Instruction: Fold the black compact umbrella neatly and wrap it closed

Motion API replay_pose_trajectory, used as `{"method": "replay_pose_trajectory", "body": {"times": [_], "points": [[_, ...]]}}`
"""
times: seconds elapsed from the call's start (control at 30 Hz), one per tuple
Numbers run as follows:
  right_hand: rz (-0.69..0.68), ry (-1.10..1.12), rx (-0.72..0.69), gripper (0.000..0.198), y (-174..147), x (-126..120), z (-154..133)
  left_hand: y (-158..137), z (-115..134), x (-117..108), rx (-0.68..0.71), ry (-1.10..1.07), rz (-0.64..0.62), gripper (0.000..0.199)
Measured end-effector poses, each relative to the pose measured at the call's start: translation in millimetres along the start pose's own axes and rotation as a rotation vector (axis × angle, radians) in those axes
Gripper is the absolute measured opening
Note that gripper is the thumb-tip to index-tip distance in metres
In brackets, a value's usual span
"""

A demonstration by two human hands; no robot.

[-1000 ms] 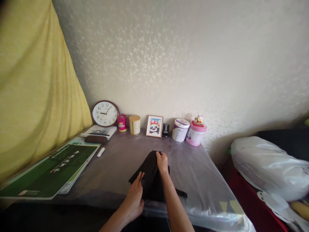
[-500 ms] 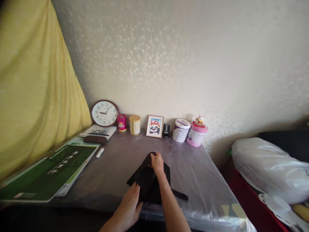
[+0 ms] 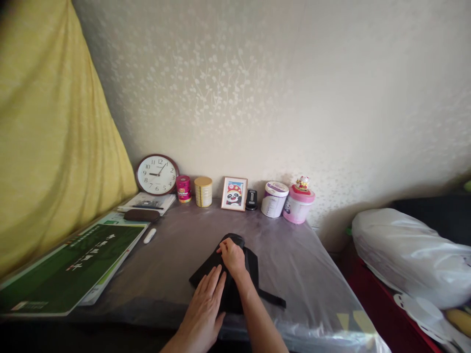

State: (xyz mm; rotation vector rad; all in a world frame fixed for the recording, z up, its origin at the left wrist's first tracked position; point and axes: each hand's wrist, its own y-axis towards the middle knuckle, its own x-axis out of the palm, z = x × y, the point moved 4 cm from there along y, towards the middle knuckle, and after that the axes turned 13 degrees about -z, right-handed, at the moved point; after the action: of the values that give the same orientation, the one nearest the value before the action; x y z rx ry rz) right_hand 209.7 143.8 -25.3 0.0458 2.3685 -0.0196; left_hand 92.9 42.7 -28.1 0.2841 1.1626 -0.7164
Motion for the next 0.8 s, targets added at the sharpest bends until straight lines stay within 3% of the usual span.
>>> {"method": "replay_pose_trajectory", "body": {"times": [0.23, 0.4, 0.63, 0.8], "points": [[-0.025, -0.085, -0.303, 0.023, -32.8, 2.2, -12.9, 13.0, -6.4, 12.1, -0.109, 0.022, -0.081, 0.092], [0.018, -0.137, -0.501, 0.026, -45.9, 4.0, -2.5, 15.7, -9.4, 17.8, -0.115, 0.032, -0.089, 0.094], [0.041, -0.214, -0.397, 0.027, 8.3, 1.6, 24.9, 17.7, -13.2, 18.1, -0.167, -0.022, -0.126, 0.103], [0.15, -0.233, -0.33, 0.028, 36.8, -14.3, 35.6, 16.5, -14.5, 13.1, -0.207, -0.044, -0.132, 0.104]]}}
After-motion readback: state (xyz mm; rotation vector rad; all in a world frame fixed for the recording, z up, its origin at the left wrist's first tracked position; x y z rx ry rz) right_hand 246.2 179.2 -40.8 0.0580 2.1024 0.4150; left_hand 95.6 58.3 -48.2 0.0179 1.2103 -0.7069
